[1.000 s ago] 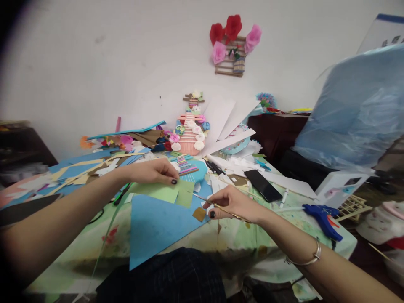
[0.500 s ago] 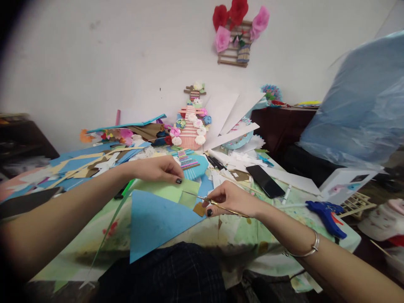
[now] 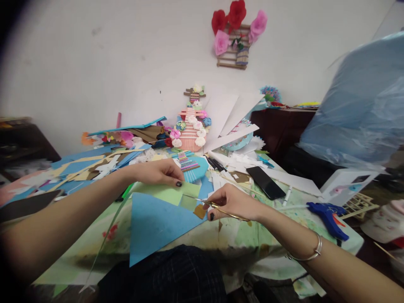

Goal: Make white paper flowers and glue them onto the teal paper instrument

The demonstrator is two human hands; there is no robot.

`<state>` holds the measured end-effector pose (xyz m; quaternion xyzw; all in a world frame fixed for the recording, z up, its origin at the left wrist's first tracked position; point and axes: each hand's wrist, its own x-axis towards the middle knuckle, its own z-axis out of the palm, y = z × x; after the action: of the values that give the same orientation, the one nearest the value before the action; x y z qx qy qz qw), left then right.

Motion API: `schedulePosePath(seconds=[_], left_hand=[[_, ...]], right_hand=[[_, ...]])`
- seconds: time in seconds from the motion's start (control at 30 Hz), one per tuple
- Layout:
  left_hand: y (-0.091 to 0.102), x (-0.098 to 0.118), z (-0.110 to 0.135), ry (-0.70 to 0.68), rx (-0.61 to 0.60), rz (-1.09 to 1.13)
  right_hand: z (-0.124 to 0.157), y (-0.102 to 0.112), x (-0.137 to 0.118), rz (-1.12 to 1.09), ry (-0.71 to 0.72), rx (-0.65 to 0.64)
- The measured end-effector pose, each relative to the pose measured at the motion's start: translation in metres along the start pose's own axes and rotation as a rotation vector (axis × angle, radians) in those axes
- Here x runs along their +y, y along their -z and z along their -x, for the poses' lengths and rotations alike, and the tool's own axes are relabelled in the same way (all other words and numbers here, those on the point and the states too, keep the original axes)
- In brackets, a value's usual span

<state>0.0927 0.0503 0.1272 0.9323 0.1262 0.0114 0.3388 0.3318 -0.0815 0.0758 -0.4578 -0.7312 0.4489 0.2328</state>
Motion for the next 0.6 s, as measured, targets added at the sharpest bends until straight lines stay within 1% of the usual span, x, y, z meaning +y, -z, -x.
schedulePosePath(seconds=[0.2,0.6], left_hand=[[-0.0003,0.0025,-0.0005,0.023,-0.006,0.011],[-0.0006,0.004,-0.0001,-0.008,0.011,0.035]], right_hand=[[0.001,0.0025,-0.0019,0.036,-0.001,0.018],[0.0006,0.0016,-0.0081,0.026,-0.037,0.008]])
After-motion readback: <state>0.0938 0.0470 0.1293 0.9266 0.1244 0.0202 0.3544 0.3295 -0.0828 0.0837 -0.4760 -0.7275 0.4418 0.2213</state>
